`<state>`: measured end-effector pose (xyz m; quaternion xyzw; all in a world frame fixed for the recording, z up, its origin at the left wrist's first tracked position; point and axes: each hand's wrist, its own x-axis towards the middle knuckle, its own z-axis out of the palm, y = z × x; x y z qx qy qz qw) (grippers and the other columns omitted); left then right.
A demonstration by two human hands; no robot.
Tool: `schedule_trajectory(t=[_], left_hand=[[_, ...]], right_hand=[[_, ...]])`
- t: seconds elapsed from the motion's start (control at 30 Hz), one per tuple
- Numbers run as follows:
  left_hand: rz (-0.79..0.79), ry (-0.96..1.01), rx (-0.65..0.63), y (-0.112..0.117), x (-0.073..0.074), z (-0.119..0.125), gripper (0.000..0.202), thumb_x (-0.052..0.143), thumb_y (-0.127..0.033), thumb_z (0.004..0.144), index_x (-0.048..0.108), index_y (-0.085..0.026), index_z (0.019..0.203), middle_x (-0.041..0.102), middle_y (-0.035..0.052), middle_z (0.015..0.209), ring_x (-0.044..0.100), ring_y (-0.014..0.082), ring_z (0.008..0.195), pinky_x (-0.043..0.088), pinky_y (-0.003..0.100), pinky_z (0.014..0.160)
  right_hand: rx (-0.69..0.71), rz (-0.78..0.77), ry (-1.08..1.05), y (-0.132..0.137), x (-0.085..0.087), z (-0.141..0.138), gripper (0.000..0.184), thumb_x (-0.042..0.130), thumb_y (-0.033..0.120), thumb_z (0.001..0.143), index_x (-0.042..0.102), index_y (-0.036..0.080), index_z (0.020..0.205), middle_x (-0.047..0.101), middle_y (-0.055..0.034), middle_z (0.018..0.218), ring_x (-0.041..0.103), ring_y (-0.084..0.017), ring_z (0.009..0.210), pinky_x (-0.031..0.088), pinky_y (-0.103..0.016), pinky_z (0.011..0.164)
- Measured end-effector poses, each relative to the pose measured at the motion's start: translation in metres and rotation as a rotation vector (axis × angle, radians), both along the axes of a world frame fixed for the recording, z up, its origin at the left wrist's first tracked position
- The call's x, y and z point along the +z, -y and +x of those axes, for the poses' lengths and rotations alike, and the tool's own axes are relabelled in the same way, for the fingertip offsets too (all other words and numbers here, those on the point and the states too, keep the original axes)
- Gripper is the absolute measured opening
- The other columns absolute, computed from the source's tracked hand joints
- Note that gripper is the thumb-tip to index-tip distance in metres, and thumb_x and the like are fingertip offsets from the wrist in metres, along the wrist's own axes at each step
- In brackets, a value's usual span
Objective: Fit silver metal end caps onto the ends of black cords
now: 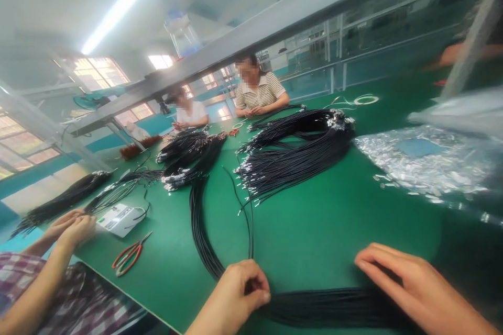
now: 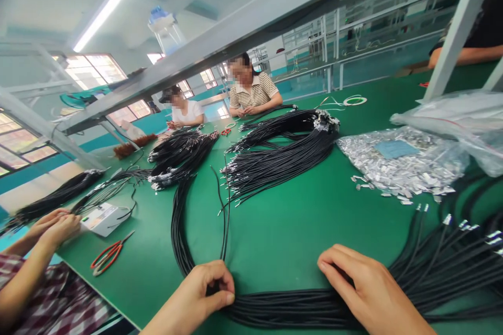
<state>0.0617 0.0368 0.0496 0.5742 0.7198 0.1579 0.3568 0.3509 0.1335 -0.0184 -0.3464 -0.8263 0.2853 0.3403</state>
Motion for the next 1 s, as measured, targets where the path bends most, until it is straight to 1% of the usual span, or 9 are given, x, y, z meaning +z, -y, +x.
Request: schedule_trajectory(t=[0.17, 0.3, 0.4, 0.5, 0.6, 0.77, 0.87, 0.93, 1.0], left_hand=[[-0.024, -0.028, -0.020, 0.003, 0.004, 0.002, 0.008, 0.055, -0.014, 0.067, 0.062, -0.017, 0.069, 0.058, -0.0008, 0.077, 0.053, 0.0156, 0.076, 0.038, 0.024, 0.070], [-0.052, -0.055, -0.047, 0.001, 0.007, 0.003, 0.011, 0.055, -0.013, 0.067, 0.062, -0.017, 0.075, 0.057, -0.0010, 0.078, 0.053, 0.0155, 0.075, 0.039, 0.024, 0.068], [-0.061, -0.080, -0.114, -0.002, 0.009, 0.002, 0.013, 0.054, -0.013, 0.068, 0.064, -0.018, 0.075, 0.059, -0.0005, 0.080, 0.054, 0.0156, 0.077, 0.039, 0.023, 0.070], [-0.072, -0.110, -0.165, -0.006, 0.011, 0.000, 0.013, 0.056, -0.014, 0.068, 0.066, -0.019, 0.075, 0.059, 0.0002, 0.083, 0.054, 0.0162, 0.081, 0.040, 0.024, 0.072], [-0.120, -0.111, -0.189, -0.011, 0.014, -0.004, 0.011, 0.060, -0.015, 0.067, 0.067, -0.019, 0.075, 0.058, -0.0005, 0.083, 0.053, 0.0159, 0.080, 0.040, 0.023, 0.068], [-0.214, -0.010, -0.190, -0.023, 0.017, -0.014, 0.007, 0.062, -0.020, 0.069, 0.066, -0.019, 0.075, 0.050, -0.0058, 0.063, 0.044, 0.0110, 0.059, 0.031, 0.020, 0.053], [-0.194, 0.111, -0.164, -0.026, 0.018, -0.020, 0.007, 0.061, -0.023, 0.072, 0.063, -0.018, 0.077, 0.048, -0.0067, 0.063, 0.042, 0.0100, 0.059, 0.032, 0.019, 0.055], [-0.177, 0.207, -0.152, -0.025, 0.019, -0.022, 0.012, 0.060, -0.027, 0.076, 0.063, -0.018, 0.083, 0.051, -0.0056, 0.068, 0.044, 0.0101, 0.063, 0.034, 0.019, 0.059], [-0.179, 0.240, -0.161, -0.023, 0.021, -0.021, 0.020, 0.060, -0.032, 0.078, 0.065, -0.018, 0.092, 0.053, -0.0043, 0.072, 0.045, 0.0106, 0.066, 0.035, 0.019, 0.061]], right_hand=[[0.068, -0.044, 0.066, 0.001, -0.007, -0.002, 0.030, 0.040, 0.036, 0.098, 0.061, 0.025, 0.079, 0.062, -0.0003, 0.076, 0.062, -0.015, 0.067, 0.050, -0.023, 0.062], [0.091, -0.070, 0.071, 0.004, -0.010, -0.002, 0.030, 0.039, 0.035, 0.098, 0.060, 0.024, 0.080, 0.061, -0.0010, 0.077, 0.062, -0.016, 0.070, 0.050, -0.025, 0.064], [0.099, -0.077, 0.059, 0.004, -0.008, -0.002, 0.029, 0.040, 0.036, 0.098, 0.060, 0.024, 0.081, 0.062, -0.0018, 0.077, 0.062, -0.016, 0.070, 0.050, -0.025, 0.064], [0.076, -0.062, 0.027, 0.004, -0.004, -0.003, 0.033, 0.037, 0.037, 0.097, 0.060, 0.024, 0.077, 0.062, -0.0020, 0.073, 0.061, -0.017, 0.065, 0.050, -0.026, 0.060], [0.061, -0.051, 0.015, 0.005, -0.002, -0.005, 0.035, 0.037, 0.037, 0.097, 0.059, 0.023, 0.074, 0.061, -0.0017, 0.071, 0.061, -0.016, 0.063, 0.049, -0.025, 0.058], [0.065, 0.011, 0.001, 0.007, 0.001, -0.006, 0.033, 0.037, 0.035, 0.098, 0.059, 0.024, 0.076, 0.061, 0.0000, 0.071, 0.060, -0.015, 0.062, 0.049, -0.023, 0.057], [0.098, 0.084, 0.004, 0.009, 0.003, -0.006, 0.029, 0.040, 0.035, 0.099, 0.061, 0.025, 0.081, 0.061, -0.0001, 0.075, 0.061, -0.014, 0.067, 0.050, -0.023, 0.060], [0.109, 0.153, 0.007, 0.011, 0.003, -0.007, 0.025, 0.043, 0.035, 0.098, 0.061, 0.025, 0.085, 0.061, -0.0008, 0.078, 0.061, -0.015, 0.070, 0.050, -0.023, 0.062], [0.115, 0.229, 0.011, 0.011, 0.003, -0.008, 0.024, 0.043, 0.033, 0.099, 0.061, 0.024, 0.088, 0.060, -0.0013, 0.078, 0.059, -0.015, 0.069, 0.049, -0.024, 0.061]])
